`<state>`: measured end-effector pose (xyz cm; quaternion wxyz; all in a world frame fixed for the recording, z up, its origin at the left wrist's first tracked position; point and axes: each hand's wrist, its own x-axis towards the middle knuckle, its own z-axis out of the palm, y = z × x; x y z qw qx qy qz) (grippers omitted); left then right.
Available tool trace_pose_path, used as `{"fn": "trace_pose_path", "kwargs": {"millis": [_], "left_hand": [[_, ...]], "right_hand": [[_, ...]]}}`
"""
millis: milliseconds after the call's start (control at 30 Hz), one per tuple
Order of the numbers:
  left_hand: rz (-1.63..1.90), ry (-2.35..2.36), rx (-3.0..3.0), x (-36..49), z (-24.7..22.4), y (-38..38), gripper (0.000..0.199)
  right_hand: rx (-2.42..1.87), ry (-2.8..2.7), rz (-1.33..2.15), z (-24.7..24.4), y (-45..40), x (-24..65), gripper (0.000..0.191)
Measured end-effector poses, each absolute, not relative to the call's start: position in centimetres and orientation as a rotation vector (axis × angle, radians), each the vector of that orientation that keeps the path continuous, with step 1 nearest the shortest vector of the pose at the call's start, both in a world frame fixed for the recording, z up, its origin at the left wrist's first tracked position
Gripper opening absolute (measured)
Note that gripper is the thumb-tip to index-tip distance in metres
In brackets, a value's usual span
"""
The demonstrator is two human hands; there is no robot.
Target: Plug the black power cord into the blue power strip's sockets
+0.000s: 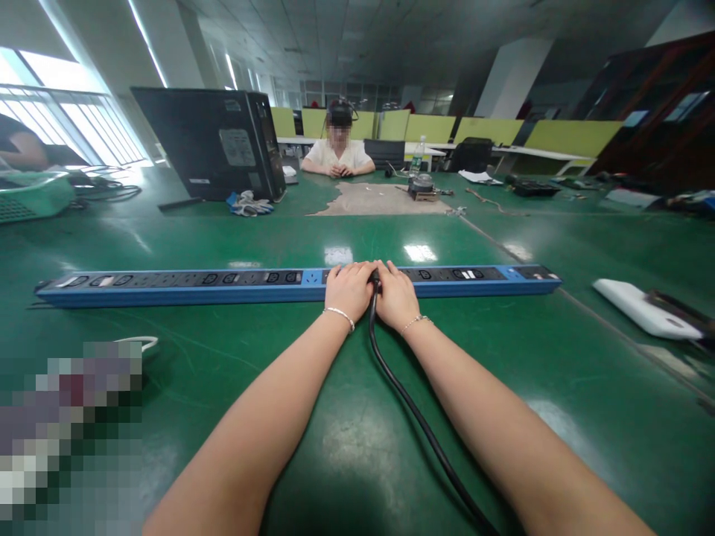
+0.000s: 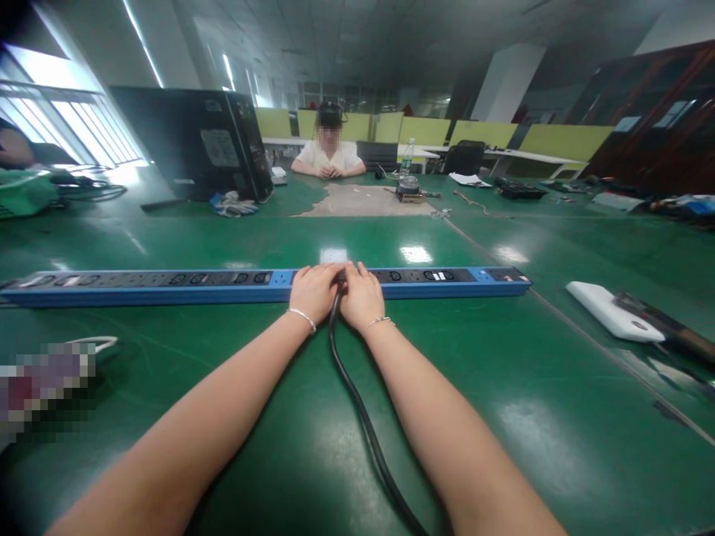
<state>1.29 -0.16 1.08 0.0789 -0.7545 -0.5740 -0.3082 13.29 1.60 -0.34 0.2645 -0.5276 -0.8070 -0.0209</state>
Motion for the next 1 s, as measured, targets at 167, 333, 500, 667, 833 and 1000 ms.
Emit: {"fn": "trace_pose_path", "kwargs": {"millis": [167, 333, 500, 667, 833, 1000], "left_hand": [[-0.906, -1.858, -2.251, 1.7, 1.3, 0.7, 0.023], [-1.258, -1.870, -2.166, 1.7, 0.8, 1.5, 0.022], [-1.623, -1.819, -1.931, 0.4, 1.3, 1.6, 0.027], [-1.627, -2.051, -1.745, -5.0, 2.2, 1.3, 0.030], [-1.349, -2.148, -1.989, -9.8, 2.0, 0.5, 0.027], [-1.268, -2.135, -2.070, -10.4, 1.6, -0.2, 0.028]], "right_hand": [[-1.464, -2.142, -0.088, -0.6, 1.5, 12.9, 0.050], [-1.508, -2.099, -0.086, -0.8, 1.6, 12.4, 0.057], [-1.479, -2.172, -0.141, -0.8, 1.5, 12.7, 0.060], [-1.455, -2.209, -0.193, -0.8, 1.3, 12.9, 0.055], [-1.446, -2.195, -0.188, -0.9, 1.4, 12.7, 0.054], [-1.439, -2.185, -0.188, -0.9, 1.5, 12.8, 0.054]]}}
